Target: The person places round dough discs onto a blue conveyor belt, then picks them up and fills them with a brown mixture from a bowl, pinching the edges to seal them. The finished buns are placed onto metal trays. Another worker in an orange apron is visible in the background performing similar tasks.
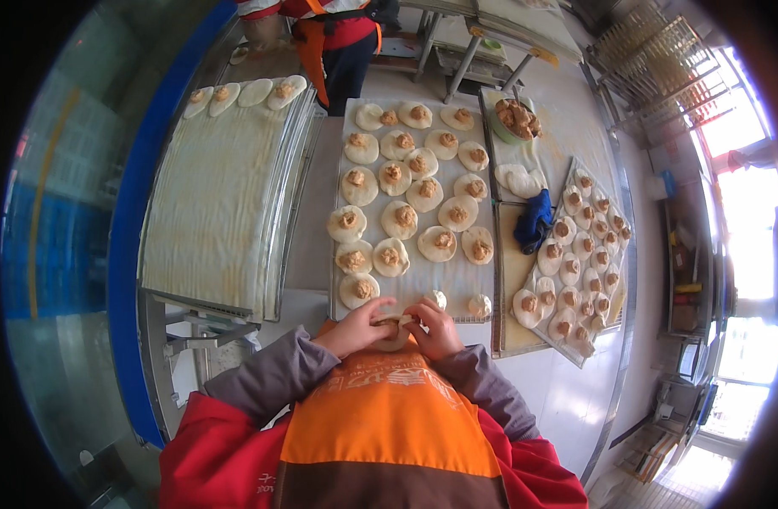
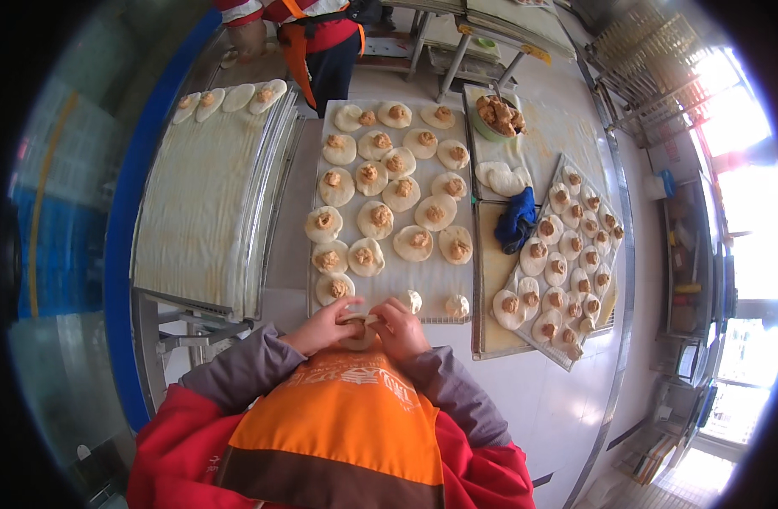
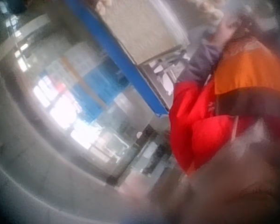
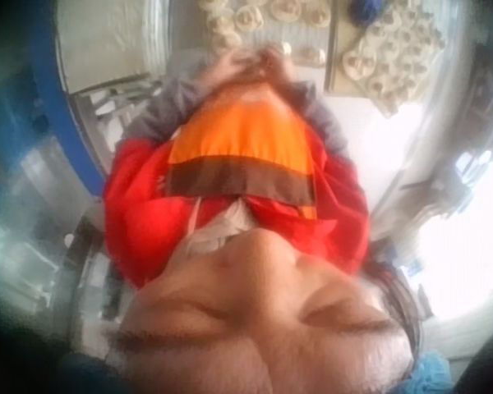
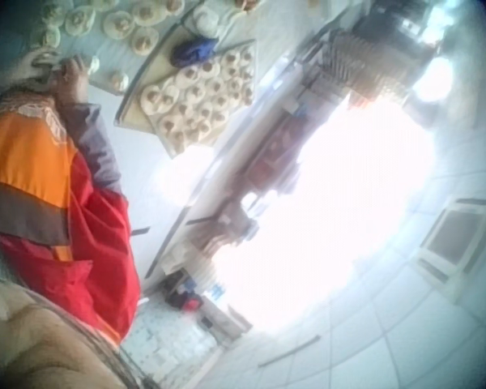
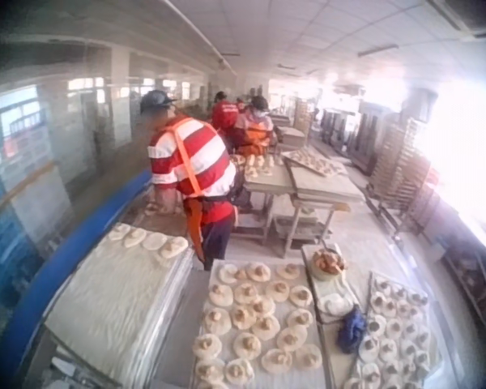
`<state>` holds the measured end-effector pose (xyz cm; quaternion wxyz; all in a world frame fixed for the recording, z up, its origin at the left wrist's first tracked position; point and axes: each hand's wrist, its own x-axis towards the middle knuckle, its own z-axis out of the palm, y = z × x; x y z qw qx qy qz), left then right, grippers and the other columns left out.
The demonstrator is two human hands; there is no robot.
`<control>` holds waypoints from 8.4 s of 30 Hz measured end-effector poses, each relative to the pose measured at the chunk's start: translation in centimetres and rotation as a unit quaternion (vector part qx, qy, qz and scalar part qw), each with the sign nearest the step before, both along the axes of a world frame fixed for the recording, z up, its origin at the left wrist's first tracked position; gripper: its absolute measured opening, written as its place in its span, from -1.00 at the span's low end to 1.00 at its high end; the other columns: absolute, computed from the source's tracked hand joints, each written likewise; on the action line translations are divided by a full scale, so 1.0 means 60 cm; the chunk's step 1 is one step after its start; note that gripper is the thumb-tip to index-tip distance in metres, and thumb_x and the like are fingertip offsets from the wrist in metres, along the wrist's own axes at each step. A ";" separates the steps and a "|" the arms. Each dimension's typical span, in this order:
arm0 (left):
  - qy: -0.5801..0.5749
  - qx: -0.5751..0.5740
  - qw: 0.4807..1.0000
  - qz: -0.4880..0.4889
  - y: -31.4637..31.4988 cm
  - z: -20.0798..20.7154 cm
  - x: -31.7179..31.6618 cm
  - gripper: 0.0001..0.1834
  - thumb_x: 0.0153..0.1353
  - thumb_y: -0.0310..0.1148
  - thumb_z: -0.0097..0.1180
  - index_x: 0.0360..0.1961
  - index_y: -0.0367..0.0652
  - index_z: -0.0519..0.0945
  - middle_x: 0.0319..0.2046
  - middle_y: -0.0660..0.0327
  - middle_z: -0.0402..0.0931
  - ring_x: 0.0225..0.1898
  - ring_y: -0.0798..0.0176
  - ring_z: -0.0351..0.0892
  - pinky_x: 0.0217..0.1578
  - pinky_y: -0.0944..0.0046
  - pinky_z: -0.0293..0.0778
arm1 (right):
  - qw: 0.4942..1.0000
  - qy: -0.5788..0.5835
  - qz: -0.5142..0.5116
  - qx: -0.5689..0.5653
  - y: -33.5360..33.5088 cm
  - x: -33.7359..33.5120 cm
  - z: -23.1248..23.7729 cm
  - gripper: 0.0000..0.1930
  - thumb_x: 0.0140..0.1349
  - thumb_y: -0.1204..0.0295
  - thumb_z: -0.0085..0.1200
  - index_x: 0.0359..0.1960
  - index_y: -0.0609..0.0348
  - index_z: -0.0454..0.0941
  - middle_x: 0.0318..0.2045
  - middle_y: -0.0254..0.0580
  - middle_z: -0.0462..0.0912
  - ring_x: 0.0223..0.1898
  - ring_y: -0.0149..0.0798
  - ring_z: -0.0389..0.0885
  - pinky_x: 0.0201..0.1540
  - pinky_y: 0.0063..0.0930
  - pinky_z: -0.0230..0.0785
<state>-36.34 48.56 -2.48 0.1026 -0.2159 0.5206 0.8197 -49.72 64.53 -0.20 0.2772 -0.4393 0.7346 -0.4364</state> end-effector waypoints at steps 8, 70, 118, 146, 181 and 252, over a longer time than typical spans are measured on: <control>0.107 -0.121 0.987 0.008 0.015 -0.011 0.007 -0.62 0.38 -0.50 0.04 0.21 -0.24 0.47 -0.06 0.28 0.56 -0.07 0.45 0.51 -0.02 0.40 0.47 | 0.999 -0.049 0.003 0.010 -0.004 -0.007 0.007 -0.86 0.10 0.56 0.21 -0.28 0.24 0.59 -0.35 -0.11 0.53 -0.28 0.01 0.56 -0.21 -0.24 0.46; -0.071 0.138 0.976 0.155 0.027 -0.018 0.005 -0.50 0.48 0.14 -0.20 -0.12 -0.07 0.51 -0.36 0.31 0.50 -0.46 0.43 0.50 -0.56 0.41 0.45 | 0.978 0.183 0.089 -0.035 -0.040 0.001 0.028 -0.81 0.10 0.54 0.23 -0.22 0.22 0.59 -0.31 -0.10 0.62 -0.26 0.01 0.62 -0.20 -0.21 0.49; 0.012 -0.028 0.998 0.055 0.001 0.047 0.020 -0.51 0.53 0.08 -0.29 0.12 -0.07 0.42 -0.50 0.37 0.40 -0.58 0.51 0.38 -0.57 0.48 0.28 | 0.992 0.069 0.001 -0.109 -0.033 0.019 0.003 -0.87 0.05 0.60 0.25 -0.36 0.20 0.57 -0.37 -0.14 0.64 -0.35 -0.03 0.63 -0.30 -0.25 0.48; -0.025 0.076 0.992 0.095 0.033 -0.025 0.026 -0.38 0.51 0.18 -0.47 -0.10 -0.12 0.46 -0.46 0.27 0.46 -0.55 0.42 0.39 -0.51 0.42 0.34 | 0.978 -0.178 -0.106 0.020 -0.004 0.054 -0.011 -0.84 0.10 0.61 0.27 -0.27 0.22 0.60 -0.35 -0.17 0.61 -0.34 -0.20 0.64 -0.30 -0.43 0.47; -0.071 -0.590 0.785 0.175 -0.052 -0.159 -0.015 -0.45 -0.15 -0.22 0.49 -0.23 -0.16 0.41 -0.23 0.04 0.45 -0.14 -0.06 0.45 -0.13 -0.02 0.41 | 0.938 0.306 0.033 0.162 -0.106 0.015 -0.121 -0.58 0.07 0.46 0.12 0.04 0.12 0.50 -0.11 -0.24 0.63 0.02 -0.13 0.52 0.03 -0.21 0.34; -0.052 0.000 0.997 0.054 -0.016 -0.043 0.056 -0.59 0.40 -0.41 0.02 0.26 -0.09 0.40 -0.03 0.25 0.53 -0.07 0.38 0.51 -0.04 0.34 0.45 | 0.991 0.100 0.079 -0.032 -0.057 0.020 -0.025 -0.84 0.03 0.52 0.23 -0.31 0.14 0.60 -0.36 -0.09 0.59 -0.34 0.05 0.60 -0.29 -0.13 0.45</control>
